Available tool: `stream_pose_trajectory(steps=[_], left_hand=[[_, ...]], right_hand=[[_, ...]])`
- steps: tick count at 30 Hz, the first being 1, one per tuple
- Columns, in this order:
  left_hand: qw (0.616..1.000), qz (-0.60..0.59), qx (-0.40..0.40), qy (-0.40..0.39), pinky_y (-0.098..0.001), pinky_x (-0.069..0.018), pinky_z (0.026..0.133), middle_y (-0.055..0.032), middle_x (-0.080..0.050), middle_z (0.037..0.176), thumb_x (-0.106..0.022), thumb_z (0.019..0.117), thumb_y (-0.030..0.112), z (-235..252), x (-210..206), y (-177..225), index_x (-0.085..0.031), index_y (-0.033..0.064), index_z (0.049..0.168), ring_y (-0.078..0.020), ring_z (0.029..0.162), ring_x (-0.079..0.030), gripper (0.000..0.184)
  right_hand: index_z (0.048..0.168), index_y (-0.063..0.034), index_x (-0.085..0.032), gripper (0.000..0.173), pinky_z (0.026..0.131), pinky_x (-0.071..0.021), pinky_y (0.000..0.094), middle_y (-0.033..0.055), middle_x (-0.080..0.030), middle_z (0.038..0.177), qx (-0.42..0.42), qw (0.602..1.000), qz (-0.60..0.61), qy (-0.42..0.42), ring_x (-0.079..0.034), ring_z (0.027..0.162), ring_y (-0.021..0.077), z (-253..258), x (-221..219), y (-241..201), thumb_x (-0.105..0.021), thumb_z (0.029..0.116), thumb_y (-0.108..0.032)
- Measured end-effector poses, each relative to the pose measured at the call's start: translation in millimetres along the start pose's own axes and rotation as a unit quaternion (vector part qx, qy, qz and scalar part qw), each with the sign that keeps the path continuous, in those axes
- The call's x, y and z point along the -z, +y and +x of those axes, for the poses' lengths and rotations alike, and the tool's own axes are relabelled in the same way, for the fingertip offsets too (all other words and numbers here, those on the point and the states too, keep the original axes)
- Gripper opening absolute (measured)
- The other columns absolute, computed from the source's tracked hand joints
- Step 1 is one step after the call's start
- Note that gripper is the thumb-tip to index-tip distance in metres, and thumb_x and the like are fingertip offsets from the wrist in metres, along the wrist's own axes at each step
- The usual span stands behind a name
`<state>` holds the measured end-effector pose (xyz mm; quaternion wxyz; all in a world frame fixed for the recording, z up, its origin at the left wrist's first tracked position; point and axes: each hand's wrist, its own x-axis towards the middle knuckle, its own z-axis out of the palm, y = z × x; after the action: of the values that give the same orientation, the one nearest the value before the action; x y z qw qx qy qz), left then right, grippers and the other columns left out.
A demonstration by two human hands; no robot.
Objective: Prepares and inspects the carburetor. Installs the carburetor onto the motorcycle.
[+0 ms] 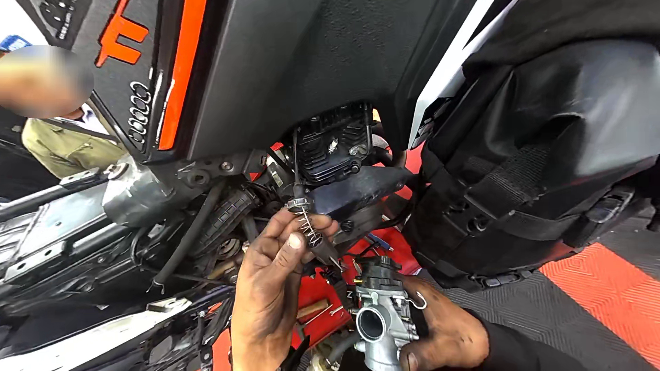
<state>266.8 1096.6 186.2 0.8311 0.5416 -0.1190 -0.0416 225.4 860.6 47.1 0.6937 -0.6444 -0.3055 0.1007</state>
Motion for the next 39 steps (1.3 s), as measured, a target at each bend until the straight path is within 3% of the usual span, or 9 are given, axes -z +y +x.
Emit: stream_pose_trajectory(steps=[3, 9, 16, 21, 24, 30, 35, 39], left_hand=[[0.999, 0.033, 0.003, -0.025, -0.0447, -0.0564, 0.099, -0.0257, -0.066, 0.122, -0.068, 0.0975, 0.016, 1.0, -0.9, 1.6, -0.058, -0.0021, 0.132, -0.0328, 0.112, -0.069, 0.041], [0.995, 0.092, 0.008, -0.045, -0.0336, -0.0620, 0.083, -0.0225, -0.070, 0.117, -0.075, 0.0909, 0.012, 3.2, -12.6, 7.0, -0.057, -0.0015, 0.133, -0.0245, 0.098, -0.073, 0.048], [0.997, 0.032, -0.006, -0.068, -0.0392, -0.0591, 0.092, -0.0203, -0.070, 0.117, -0.076, 0.0908, 0.015, 4.9, -13.3, 16.3, -0.055, -0.0012, 0.137, -0.0261, 0.103, -0.071, 0.053], [0.997, 0.046, -0.003, -0.065, -0.0397, -0.0600, 0.090, -0.0229, -0.070, 0.116, -0.077, 0.0904, 0.014, 5.4, -8.8, 23.9, -0.055, -0.0028, 0.135, -0.0286, 0.102, -0.071, 0.053], [0.995, 0.063, 0.011, -0.072, -0.0345, -0.0611, 0.086, -0.0214, -0.071, 0.115, -0.077, 0.0896, 0.012, 9.1, -4.6, 26.8, -0.055, -0.0016, 0.136, -0.0251, 0.098, -0.073, 0.053], [0.991, 0.063, 0.039, -0.112, -0.0354, -0.0621, 0.085, -0.0200, -0.072, 0.111, -0.079, 0.0875, 0.013, 21.0, 5.8, 24.5, -0.052, 0.0011, 0.142, -0.0246, 0.095, -0.074, 0.062], [0.988, 0.068, 0.041, -0.136, -0.0338, -0.0637, 0.077, -0.0194, -0.073, 0.107, -0.082, 0.0851, 0.013, 26.6, 10.8, 23.1, -0.055, 0.0010, 0.138, -0.0231, 0.087, -0.074, 0.060], [0.985, 0.034, 0.041, -0.163, -0.0304, -0.0629, 0.080, -0.0179, -0.073, 0.110, -0.080, 0.0877, 0.015, 29.7, 15.3, 21.4, -0.055, -0.0006, 0.137, -0.0202, 0.092, -0.074, 0.057]], right_hand=[[0.141, -0.0005, -0.054, 0.095, 0.109, -0.0506, 0.0310, 0.0063, -0.067, 0.131, -0.003, 0.999, 0.030, -0.019, -0.061, 0.124, 0.0078, -3.5, 0.5, 5.0, -0.082, 0.0760, -0.064], [0.140, -0.0007, -0.054, 0.092, 0.110, -0.0493, 0.0302, 0.0070, -0.066, 0.131, 0.025, 1.000, 0.004, -0.008, -0.059, 0.125, 0.0072, -4.0, -3.5, 10.2, -0.087, 0.0744, -0.056], [0.144, -0.0009, -0.050, 0.095, 0.109, -0.0516, 0.0309, 0.0050, -0.066, 0.133, -0.007, 0.994, 0.109, -0.011, -0.061, 0.125, 0.0089, -0.6, -8.4, 11.2, -0.088, 0.0744, -0.055], [0.141, -0.0044, -0.052, 0.083, 0.104, -0.0554, 0.0311, 0.0018, -0.068, 0.128, -0.026, 0.984, 0.169, 0.044, -0.065, 0.119, 0.0096, 0.4, -18.6, 7.2, -0.085, 0.0795, -0.050], [0.142, -0.0032, -0.052, 0.083, 0.105, -0.0556, 0.0335, 0.0044, -0.068, 0.129, -0.015, 0.985, 0.154, 0.075, -0.065, 0.120, 0.0123, 0.9, -22.7, 4.0, -0.084, 0.0811, -0.050], [0.135, -0.0061, -0.057, 0.071, 0.099, -0.0584, 0.0338, 0.0026, -0.071, 0.121, -0.027, 0.974, 0.121, 0.189, -0.068, 0.112, 0.0114, 3.7, -45.0, -18.6, -0.081, 0.0848, -0.050], [0.133, -0.0063, -0.059, 0.070, 0.097, -0.0601, 0.0355, 0.0040, -0.072, 0.117, -0.048, 0.962, 0.082, 0.255, -0.070, 0.109, 0.0131, 6.2, -61.8, -37.4, -0.082, 0.0835, -0.050], [0.133, -0.0053, -0.059, 0.075, 0.098, -0.0598, 0.0372, 0.0055, -0.072, 0.118, -0.034, 0.957, 0.041, 0.285, -0.070, 0.110, 0.0149, 7.3, -71.4, -43.2, -0.087, 0.0787, -0.049]])
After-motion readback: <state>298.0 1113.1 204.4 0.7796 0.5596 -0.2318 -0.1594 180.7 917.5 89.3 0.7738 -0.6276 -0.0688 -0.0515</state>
